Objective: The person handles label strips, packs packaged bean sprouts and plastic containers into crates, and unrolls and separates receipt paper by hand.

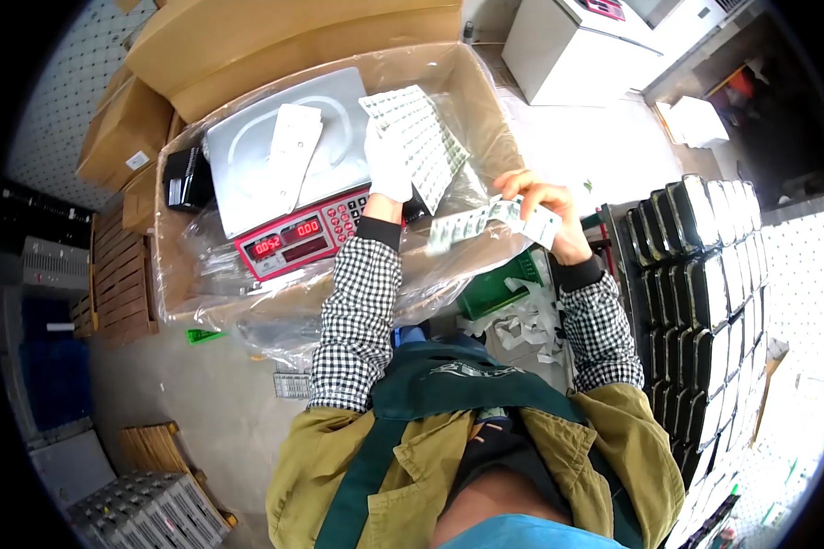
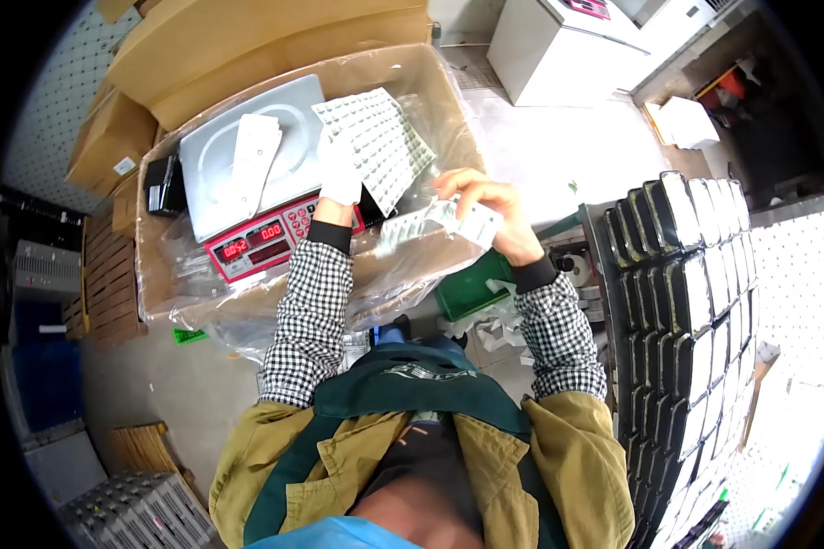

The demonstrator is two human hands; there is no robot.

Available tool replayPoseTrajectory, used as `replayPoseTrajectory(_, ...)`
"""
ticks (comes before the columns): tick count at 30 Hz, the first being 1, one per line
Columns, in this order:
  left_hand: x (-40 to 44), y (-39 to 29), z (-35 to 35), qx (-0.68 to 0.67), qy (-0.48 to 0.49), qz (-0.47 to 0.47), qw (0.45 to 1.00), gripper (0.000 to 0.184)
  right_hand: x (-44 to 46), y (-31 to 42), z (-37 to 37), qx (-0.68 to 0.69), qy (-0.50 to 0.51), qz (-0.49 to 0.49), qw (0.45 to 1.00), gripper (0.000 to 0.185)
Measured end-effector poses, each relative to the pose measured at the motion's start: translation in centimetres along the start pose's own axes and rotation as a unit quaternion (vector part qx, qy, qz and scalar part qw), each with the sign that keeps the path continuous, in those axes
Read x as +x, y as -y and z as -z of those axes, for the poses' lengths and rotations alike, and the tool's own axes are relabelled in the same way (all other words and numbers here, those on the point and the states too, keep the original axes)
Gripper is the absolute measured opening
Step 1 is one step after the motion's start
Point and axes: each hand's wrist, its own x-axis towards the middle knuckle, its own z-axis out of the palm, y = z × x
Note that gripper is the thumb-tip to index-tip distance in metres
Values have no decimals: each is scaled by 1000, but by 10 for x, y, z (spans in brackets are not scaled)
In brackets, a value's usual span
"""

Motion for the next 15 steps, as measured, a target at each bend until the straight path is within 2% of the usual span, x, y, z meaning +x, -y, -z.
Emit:
replayPoseTrajectory(1,-1,-2,-1,-29,-9,23,999,30,-3,3,-1,-13,-15,20,1000,8)
replayPoseTrajectory(4,-4,-4,-8,1,11,8,1000,31,-12,-5,-1,-34,-102,75,991,11)
replayPoseTrajectory(5,-6,-8,-11,-38,14,41,998,34,-14,-11,-2,-31,-133,85,987,11)
replayPoseTrajectory(8,-6,0,-4,13,40,-17,999,39,-17,-25,0,-297,-114,47,947,13)
replayPoseTrajectory(9,-7,-2,-8,71,10,-40,997,46,-15,-28,-7,-379,-126,13,917,22)
replayPoseTrajectory(10,0,2,3,208,-26,-108,972,48,-18,-31,-13,-375,-149,-4,915,31)
replayPoseTrajectory(11,14,7,21,338,-57,-176,923,50,-26,-26,-13,-410,-156,21,898,32)
replayPoseTrajectory(12,22,10,31,457,-86,-243,851,53,-35,-16,-15,-447,-163,44,878,32)
replayPoseTrajectory(14,-12,-19,-3,303,-96,-260,912,54,-63,7,-22,-408,-214,1,887,32)
replayPoseTrajectory(15,-26,-26,-10,311,-116,-273,903,49,-83,15,-24,-397,-235,4,887,32)
